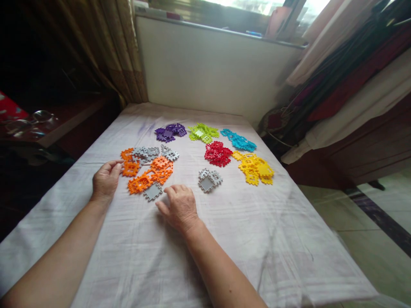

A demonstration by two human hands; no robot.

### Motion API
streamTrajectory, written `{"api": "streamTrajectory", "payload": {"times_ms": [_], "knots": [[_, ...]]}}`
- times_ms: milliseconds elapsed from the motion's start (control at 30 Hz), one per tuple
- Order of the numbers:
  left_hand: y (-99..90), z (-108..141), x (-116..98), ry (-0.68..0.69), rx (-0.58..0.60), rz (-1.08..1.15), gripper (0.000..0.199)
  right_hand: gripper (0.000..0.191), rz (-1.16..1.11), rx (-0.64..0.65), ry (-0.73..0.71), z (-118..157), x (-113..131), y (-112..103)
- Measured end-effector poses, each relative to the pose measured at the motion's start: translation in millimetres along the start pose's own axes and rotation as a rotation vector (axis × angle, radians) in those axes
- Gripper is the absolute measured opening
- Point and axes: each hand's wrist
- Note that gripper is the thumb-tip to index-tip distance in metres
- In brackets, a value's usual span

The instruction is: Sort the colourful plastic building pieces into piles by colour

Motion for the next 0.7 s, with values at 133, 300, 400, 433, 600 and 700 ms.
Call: {"api": "streamTrajectory", "payload": {"times_ms": [133,300,400,433,600,700], "knots": [[-0.2,-1,2,0.001,-0.002,-0.016,0.034,0.041,0.076,0.084,0.029,-14,24,9],[0.8,-2,4,0.008,-0.004,-0.035,0.035,0.025,0.128,0.093,0.079,-21,29,14],[1.2,-2,5,0.007,-0.003,-0.043,0.035,0.021,0.106,0.078,0.066,-15,23,9],[1.2,-2,5,0.012,-0.002,-0.046,0.034,0.021,0.098,0.062,0.067,-11,19,6],[0.0,-3,9,0.045,0.007,-0.075,0.034,0.025,0.078,-0.117,0.119,5,-19,-12],[-0.7,-3,11,0.048,0.005,-0.081,0.033,0.026,0.09,-0.297,0.227,14,-54,-23]]}}
Point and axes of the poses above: each hand's wrist, its own z-axis away from the middle knuckle, its own y-axis out of the palm, x = y × z, and after that the axes turned 1 degree about z, right-handed
